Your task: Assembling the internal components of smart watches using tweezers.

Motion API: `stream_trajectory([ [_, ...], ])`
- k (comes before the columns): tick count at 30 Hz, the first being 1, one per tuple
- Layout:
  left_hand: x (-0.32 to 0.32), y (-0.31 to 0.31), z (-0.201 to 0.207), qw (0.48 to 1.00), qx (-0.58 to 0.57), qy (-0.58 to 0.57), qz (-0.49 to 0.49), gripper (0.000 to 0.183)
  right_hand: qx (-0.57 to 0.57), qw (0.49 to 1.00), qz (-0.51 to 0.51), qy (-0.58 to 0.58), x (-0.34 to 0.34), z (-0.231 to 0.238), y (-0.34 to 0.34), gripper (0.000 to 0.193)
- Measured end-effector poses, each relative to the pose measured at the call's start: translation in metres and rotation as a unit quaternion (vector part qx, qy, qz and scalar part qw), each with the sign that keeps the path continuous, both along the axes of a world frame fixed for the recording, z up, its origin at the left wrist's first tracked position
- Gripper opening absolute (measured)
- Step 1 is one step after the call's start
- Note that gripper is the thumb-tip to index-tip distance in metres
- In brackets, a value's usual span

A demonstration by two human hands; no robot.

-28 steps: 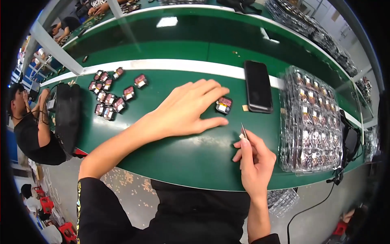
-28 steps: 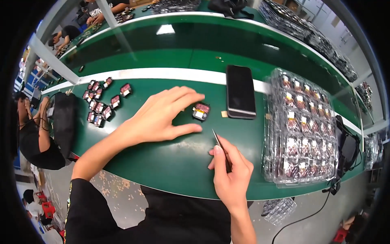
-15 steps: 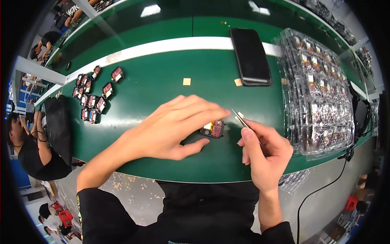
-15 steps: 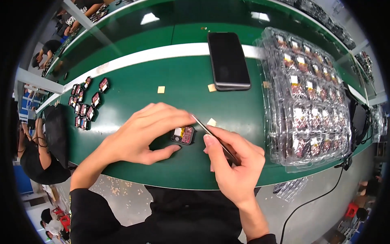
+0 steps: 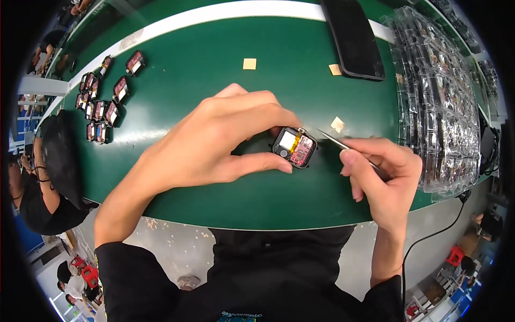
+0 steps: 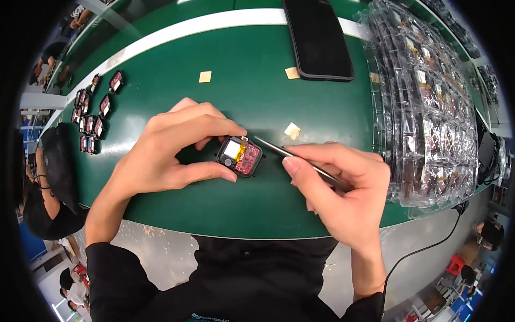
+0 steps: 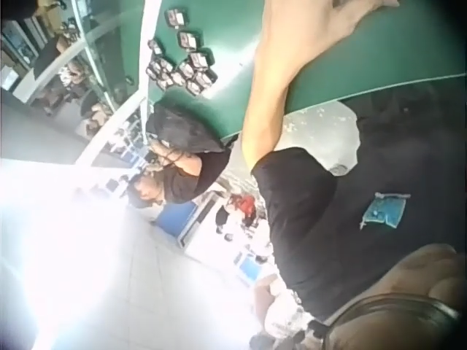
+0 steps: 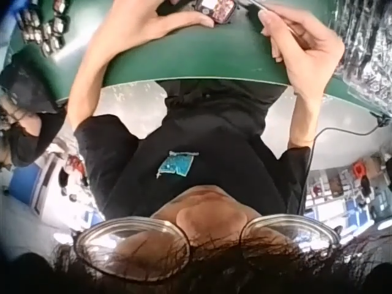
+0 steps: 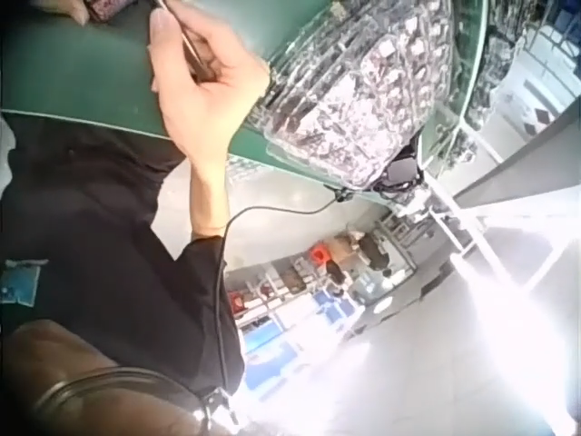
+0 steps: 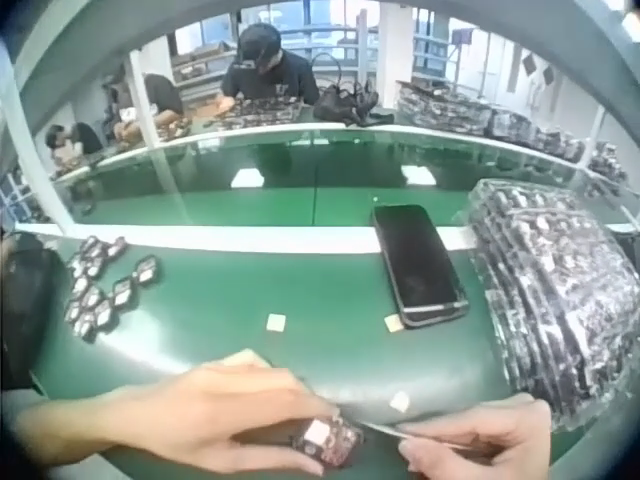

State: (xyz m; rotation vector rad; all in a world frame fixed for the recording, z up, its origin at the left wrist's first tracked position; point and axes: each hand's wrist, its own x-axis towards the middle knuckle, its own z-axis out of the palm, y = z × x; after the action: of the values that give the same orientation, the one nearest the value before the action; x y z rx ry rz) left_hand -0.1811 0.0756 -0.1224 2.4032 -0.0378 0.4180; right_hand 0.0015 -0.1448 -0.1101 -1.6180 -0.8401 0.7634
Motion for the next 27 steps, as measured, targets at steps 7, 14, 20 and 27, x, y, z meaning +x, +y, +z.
stream_trajectory([
  [7, 0.004, -0.002, 0.003, 0.999, -0.036, 0.029, 0.017, 0.053, 0.039, 0.984, 0.047, -0.169, -0.005, -0.011, 0.005, 0.009],
  [14, 0.005, -0.001, 0.004, 0.998, -0.029, 0.054, 0.027, 0.055, 0.036, 0.979, 0.046, -0.197, -0.005, -0.011, 0.012, 0.008],
  [20, 0.005, -0.001, 0.005, 0.998, -0.026, 0.057, 0.027, 0.058, 0.029, 0.979, 0.035, -0.201, -0.007, -0.011, 0.011, 0.011],
  [27, 0.005, -0.001, 0.005, 0.998, -0.025, 0.048, 0.036, 0.057, 0.070, 0.943, 0.012, -0.326, -0.010, -0.016, 0.008, 0.028],
])
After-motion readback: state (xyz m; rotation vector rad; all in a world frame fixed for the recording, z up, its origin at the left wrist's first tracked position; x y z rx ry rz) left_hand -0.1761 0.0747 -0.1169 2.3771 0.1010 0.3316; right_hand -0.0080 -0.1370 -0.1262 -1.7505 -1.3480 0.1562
